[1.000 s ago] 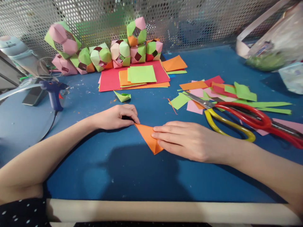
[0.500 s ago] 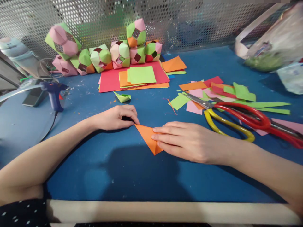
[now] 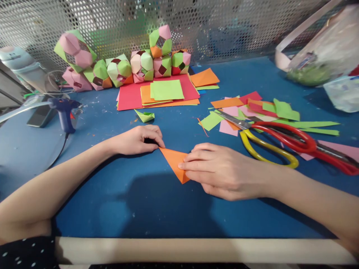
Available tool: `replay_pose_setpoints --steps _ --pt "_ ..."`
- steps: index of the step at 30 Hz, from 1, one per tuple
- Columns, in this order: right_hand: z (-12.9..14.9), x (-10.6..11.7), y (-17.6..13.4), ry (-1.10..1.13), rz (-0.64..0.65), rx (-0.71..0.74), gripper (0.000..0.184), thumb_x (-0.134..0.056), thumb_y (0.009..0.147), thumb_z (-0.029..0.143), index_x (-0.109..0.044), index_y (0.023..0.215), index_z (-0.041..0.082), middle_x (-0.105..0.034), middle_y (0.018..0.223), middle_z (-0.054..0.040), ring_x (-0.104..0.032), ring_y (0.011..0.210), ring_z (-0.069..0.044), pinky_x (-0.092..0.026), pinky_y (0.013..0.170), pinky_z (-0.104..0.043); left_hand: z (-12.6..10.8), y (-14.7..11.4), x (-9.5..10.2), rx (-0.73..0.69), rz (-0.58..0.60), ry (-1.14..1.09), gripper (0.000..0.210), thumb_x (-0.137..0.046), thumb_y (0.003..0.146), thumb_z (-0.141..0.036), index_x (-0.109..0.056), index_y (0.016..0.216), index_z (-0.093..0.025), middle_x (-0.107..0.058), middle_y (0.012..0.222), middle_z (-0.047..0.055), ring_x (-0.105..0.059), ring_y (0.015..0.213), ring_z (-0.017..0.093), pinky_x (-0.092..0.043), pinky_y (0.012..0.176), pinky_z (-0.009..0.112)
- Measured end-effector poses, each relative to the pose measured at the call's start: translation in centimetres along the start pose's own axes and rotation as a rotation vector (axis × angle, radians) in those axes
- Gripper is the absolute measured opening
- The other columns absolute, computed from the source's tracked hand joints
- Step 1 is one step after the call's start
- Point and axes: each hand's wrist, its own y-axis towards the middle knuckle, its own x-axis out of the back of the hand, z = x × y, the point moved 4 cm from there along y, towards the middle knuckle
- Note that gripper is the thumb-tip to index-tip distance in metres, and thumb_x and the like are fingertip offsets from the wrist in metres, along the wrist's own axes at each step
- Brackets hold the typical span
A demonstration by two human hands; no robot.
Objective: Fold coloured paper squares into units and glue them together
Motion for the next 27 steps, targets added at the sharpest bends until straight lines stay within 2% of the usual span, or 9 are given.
replay_pose_setpoints --steps 6,15,23,25,27 --pt "0.1 -0.2 0.1 0.027 0.057 -0.010 0.030 -0.045 0.083 0.015 -0.061 0.107 0.021 -0.065 0.099 -0.0070 -0.056 0.092 -0.020 -0.037 0.086 -0.039 0.1 0.0 0.0 0.006 -0.004 -0.007 0.017 -0.054 0.081 -0.014 -0.068 0.089 -0.017 -0.059 0.089 0.006 -0.056 0.085 0.013 -0.045 0.082 0.026" --pt "0.1 -0.4 -0.1 0.010 0.089 -0.005 0.030 -0.045 0.084 0.016 -0.060 0.109 0.020 -0.063 0.099 -0.0067 -0.053 0.094 -0.020 -0.035 0.088 -0.040 0.0 -0.1 0.0 -0.001 -0.011 0.011 0.016 -0.053 0.080 -0.013 -0.068 0.089 -0.015 -0.059 0.089 0.006 -0.056 0.084 0.012 -0.046 0.081 0.026" --pt "0.8 -0.2 0.3 -0.046 0.084 -0.030 0.028 -0.038 0.089 0.016 -0.060 0.107 0.018 -0.064 0.095 -0.0062 -0.054 0.091 -0.018 -0.035 0.083 -0.035 0.0 -0.1 0.0 0.036 -0.050 0.059 0.022 -0.048 0.079 -0.006 -0.066 0.088 -0.015 -0.060 0.089 0.005 -0.057 0.084 0.011 -0.047 0.081 0.026" --pt "0.9 -0.2 0.3 -0.061 0.086 -0.045 0.028 -0.038 0.090 0.015 -0.061 0.106 0.018 -0.064 0.093 -0.0057 -0.054 0.090 -0.018 -0.035 0.081 -0.035 -0.9 -0.1 -0.2 0.072 -0.120 0.117 0.024 -0.046 0.078 -0.004 -0.065 0.089 -0.014 -0.061 0.090 0.005 -0.058 0.085 0.012 -0.048 0.081 0.027" --pt "0.9 -0.4 0.2 -0.068 0.098 -0.051 0.028 -0.038 0.090 0.015 -0.060 0.108 0.019 -0.063 0.092 -0.0054 -0.054 0.089 -0.017 -0.035 0.080 -0.035 -2.4 -0.5 -0.5 0.140 -0.316 0.257 0.025 -0.044 0.078 -0.002 -0.064 0.088 -0.014 -0.061 0.091 0.005 -0.058 0.088 0.014 -0.049 0.084 0.030"
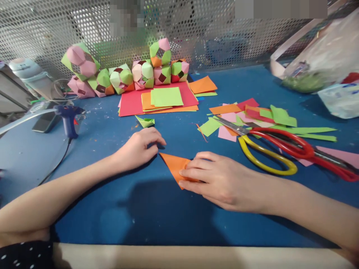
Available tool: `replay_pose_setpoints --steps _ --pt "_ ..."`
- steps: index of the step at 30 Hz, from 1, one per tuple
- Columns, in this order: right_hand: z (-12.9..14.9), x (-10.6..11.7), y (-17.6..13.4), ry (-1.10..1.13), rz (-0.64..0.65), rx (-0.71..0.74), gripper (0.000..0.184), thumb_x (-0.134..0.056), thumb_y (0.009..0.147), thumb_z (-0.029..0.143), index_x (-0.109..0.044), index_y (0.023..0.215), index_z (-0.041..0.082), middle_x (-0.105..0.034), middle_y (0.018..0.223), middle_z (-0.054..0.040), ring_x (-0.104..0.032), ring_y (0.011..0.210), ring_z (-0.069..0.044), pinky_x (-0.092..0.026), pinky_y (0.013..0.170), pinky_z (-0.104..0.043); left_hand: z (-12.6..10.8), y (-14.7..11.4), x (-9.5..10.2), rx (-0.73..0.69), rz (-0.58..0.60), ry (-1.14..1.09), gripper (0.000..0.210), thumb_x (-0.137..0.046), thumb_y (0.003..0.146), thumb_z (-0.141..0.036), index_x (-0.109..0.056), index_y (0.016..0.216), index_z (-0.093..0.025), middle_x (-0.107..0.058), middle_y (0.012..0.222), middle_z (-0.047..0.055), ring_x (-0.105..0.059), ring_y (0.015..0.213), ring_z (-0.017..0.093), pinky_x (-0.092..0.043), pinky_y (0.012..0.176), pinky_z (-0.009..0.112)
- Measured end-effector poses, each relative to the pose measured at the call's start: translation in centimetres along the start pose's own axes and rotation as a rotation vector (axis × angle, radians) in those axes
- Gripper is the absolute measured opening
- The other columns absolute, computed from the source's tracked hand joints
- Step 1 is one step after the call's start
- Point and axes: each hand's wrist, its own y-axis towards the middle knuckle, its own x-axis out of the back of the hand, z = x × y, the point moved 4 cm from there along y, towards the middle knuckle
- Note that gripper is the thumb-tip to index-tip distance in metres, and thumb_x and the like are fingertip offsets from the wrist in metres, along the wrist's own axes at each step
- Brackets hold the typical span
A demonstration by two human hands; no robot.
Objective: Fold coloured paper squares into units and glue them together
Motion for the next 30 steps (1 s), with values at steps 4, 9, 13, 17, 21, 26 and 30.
replay_pose_setpoints --steps 4,9,13,17,21,26,30 --pt "0.0 -0.4 0.0 0.001 0.021 -0.012 0.029 -0.036 0.092 0.016 -0.059 0.109 0.019 -0.062 0.089 -0.0050 -0.052 0.083 -0.017 -0.035 0.078 -0.035 -5.4 -2.7 -2.1 -0.201 -0.025 0.283 0.025 -0.038 0.086 -0.008 -0.061 0.091 -0.009 -0.063 0.097 0.012 -0.060 0.091 0.017 -0.053 0.079 0.030" --pt "0.1 -0.2 0.1 0.014 0.013 -0.022 0.029 -0.036 0.091 0.013 -0.062 0.103 0.017 -0.062 0.085 -0.0059 -0.052 0.084 -0.017 -0.036 0.076 -0.035 -7.9 -5.3 -4.9 -0.273 -0.015 0.555 0.033 -0.043 0.087 -0.019 -0.054 0.110 0.004 -0.061 0.111 0.023 -0.056 0.108 0.031 -0.050 0.091 0.042" --pt "0.2 0.0 0.1 -0.002 -0.014 0.008 0.028 -0.038 0.088 0.013 -0.062 0.103 0.017 -0.062 0.084 -0.0062 -0.053 0.082 -0.017 -0.036 0.076 -0.034 -6.9 -5.1 -5.4 -0.242 0.001 0.657 0.038 -0.040 0.089 -0.026 -0.054 0.109 0.004 -0.060 0.113 0.025 -0.056 0.109 0.033 -0.050 0.091 0.043" --pt "0.3 0.0 0.2 -0.020 -0.026 0.020 0.029 -0.039 0.088 0.013 -0.062 0.104 0.017 -0.062 0.083 -0.0061 -0.054 0.081 -0.017 -0.036 0.076 -0.034 -6.0 -4.5 -5.0 -0.203 -0.023 0.731 0.040 -0.041 0.088 -0.029 -0.057 0.104 0.004 -0.062 0.108 0.027 -0.059 0.105 0.034 -0.051 0.087 0.043" --pt "0.3 0.1 0.2 -0.018 -0.020 0.024 0.029 -0.038 0.088 0.013 -0.063 0.104 0.017 -0.062 0.084 -0.0064 -0.054 0.082 -0.017 -0.036 0.076 -0.034 -5.4 -3.9 -4.6 -0.193 -0.012 0.719 0.038 -0.042 0.087 -0.032 -0.061 0.094 0.001 -0.064 0.101 0.024 -0.061 0.099 0.032 -0.052 0.085 0.042" --pt "0.3 -0.1 0.1 -0.030 -0.012 0.023 0.028 -0.040 0.086 0.011 -0.062 0.104 0.015 -0.062 0.082 -0.0063 -0.054 0.082 -0.018 -0.035 0.076 -0.035 -5.2 -3.2 -4.3 -0.234 -0.018 0.686 0.031 -0.037 0.089 -0.025 -0.060 0.078 -0.007 -0.065 0.080 0.016 -0.064 0.084 0.027 -0.054 0.069 0.038" --pt "0.8 0.0 0.0 -0.069 0.010 0.017 0.025 -0.042 0.086 0.013 -0.062 0.101 0.015 -0.062 0.081 -0.0066 -0.053 0.080 -0.018 -0.035 0.074 -0.034 -5.2 -2.6 -4.1 -0.188 0.011 0.674 0.035 -0.038 0.089 -0.033 -0.056 0.068 -0.011 -0.059 0.067 0.010 -0.061 0.066 0.023 -0.052 0.057 0.036"
